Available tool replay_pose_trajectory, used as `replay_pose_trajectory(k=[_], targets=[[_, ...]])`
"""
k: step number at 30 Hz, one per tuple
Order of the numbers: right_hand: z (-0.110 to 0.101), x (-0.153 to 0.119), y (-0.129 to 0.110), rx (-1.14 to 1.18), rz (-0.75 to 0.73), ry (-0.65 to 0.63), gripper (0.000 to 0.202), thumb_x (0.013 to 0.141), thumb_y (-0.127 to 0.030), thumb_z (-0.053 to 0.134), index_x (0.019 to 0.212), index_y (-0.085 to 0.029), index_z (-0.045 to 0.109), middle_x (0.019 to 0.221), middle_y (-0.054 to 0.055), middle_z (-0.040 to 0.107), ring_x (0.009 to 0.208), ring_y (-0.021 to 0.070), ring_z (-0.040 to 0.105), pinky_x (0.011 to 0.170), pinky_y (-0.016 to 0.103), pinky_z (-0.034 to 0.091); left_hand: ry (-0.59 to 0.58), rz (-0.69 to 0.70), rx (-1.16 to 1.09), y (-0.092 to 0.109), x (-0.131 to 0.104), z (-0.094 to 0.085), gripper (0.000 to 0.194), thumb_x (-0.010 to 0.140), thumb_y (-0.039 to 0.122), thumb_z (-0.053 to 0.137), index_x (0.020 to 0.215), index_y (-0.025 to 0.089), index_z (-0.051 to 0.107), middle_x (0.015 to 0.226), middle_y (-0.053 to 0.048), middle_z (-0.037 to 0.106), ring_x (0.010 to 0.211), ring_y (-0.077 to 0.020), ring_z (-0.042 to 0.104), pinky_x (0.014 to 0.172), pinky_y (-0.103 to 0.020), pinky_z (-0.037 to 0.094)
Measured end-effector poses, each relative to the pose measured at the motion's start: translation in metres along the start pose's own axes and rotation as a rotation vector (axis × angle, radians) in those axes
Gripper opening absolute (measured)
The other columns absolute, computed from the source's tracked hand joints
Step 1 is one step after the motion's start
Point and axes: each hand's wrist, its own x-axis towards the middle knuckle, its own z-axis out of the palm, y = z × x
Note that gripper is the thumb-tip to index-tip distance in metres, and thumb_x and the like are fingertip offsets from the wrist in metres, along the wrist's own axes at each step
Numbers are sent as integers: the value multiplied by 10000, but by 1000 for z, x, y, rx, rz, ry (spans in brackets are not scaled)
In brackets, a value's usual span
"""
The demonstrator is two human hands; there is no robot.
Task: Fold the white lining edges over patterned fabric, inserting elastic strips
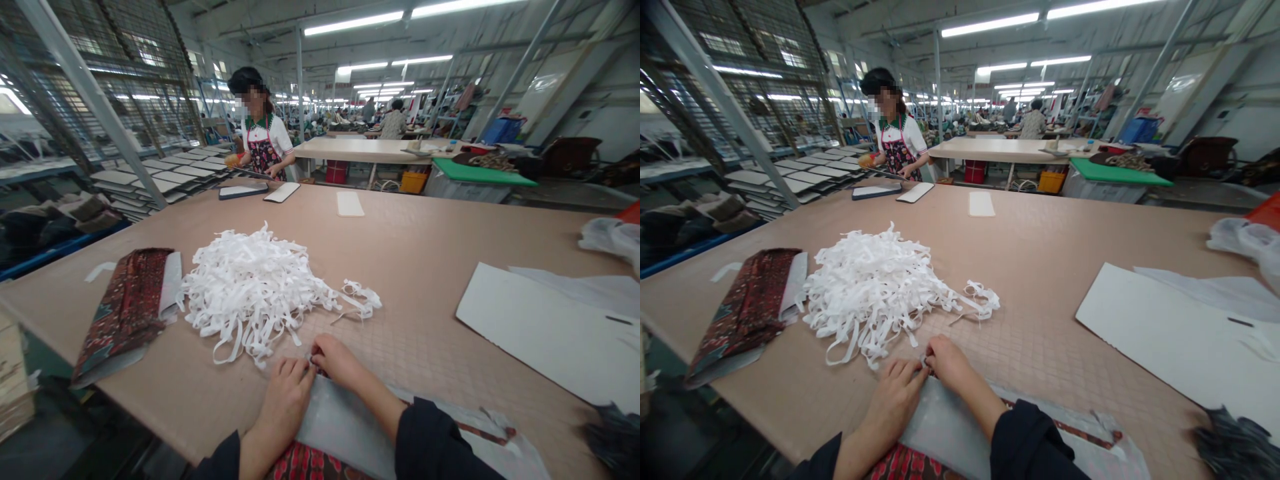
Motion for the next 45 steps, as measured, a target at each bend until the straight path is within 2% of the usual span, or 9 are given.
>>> replay_pose_trajectory(k=[10, 13, 18, 25, 28, 31, 38, 41, 45], targets=[[-2, 4, -7, -85, 21, 18, 190, 732, -51, 448, 815, -139, 595, 832, 59, 610, 768, 152, 540, 666, 241, 395, 130, 112, 25, -4, 6, 9, 309, 800, 91, 420, 1030, 218, 583, 1075, -31, 615, 1025, -193, 496, 977, -409, 277], [-7, -25, -10, -150, 0, 80, 228, 791, -61, 421, 923, -155, 582, 964, 66, 594, 886, 163, 516, 758, 262, 397, 179, 197, -4, -12, 11, 11, 327, 786, 91, 385, 1005, 212, 596, 1049, -39, 643, 1038, -205, 513, 1001, -428, 243], [-19, -98, 9, -467, -213, 146, 203, 840, -147, 451, 1014, -113, 550, 978, 110, 591, 906, 224, 502, 763, 347, 417, 154, 387, 50, -34, 19, 18, 364, 730, 144, 450, 1060, 237, 572, 1105, -17, 634, 999, -199, 552, 1013, -405, 211], [-54, -207, 82, -474, 137, 175, 321, 811, -58, 449, 1102, -151, 548, 1102, 95, 580, 1007, 215, 497, 875, 339, 369, 82, 358, 42, -37, 20, 9, 308, 761, 194, 498, 1046, 274, 583, 1104, 12, 637, 982, -196, 547, 978, -391, 227], [-67, -222, 107, -401, 292, 169, 292, 817, -53, 398, 995, -167, 600, 1027, 84, 601, 966, 204, 516, 847, 320, 369, -22, 295, -23, -30, 33, -5, 194, 801, 208, 487, 917, 276, 626, 991, 18, 667, 931, -183, 555, 965, -394, 243], [-81, -214, 117, -307, 362, 162, 243, 794, -86, 415, 908, -181, 607, 951, 67, 605, 928, 194, 520, 813, 297, 364, -176, 232, -63, -16, 54, -21, 163, 814, 218, 479, 770, 240, 634, 876, 4, 657, 876, -178, 555, 945, -402, 269], [-103, -194, 106, -222, 374, 77, 134, 642, -99, 506, 733, -177, 567, 819, 47, 590, 806, 182, 509, 702, 259, 352, -415, 257, -161, 18, 80, -32, 221, 797, 275, 554, 1012, 236, 590, 1089, -41, 585, 1019, -216, 492, 905, -365, 325], [-105, -211, 86, -230, 313, 110, 145, 658, -87, 463, 735, -179, 545, 841, 56, 588, 825, 184, 504, 726, 268, 347, -398, 301, -175, 25, 78, -33, 269, 805, 246, 546, 1074, 242, 556, 1136, -44, 570, 1064, -221, 472, 958, -393, 283], [-116, -253, 48, -166, 332, 33, 152, 676, -94, 446, 755, -192, 530, 810, 40, 604, 757, 171, 531, 648, 250, 350, -330, 373, -138, 31, 57, -50, 128, 830, 158, 497, 866, 224, 601, 840, -10, 629, 853, -185, 536, 942, -403, 287]])
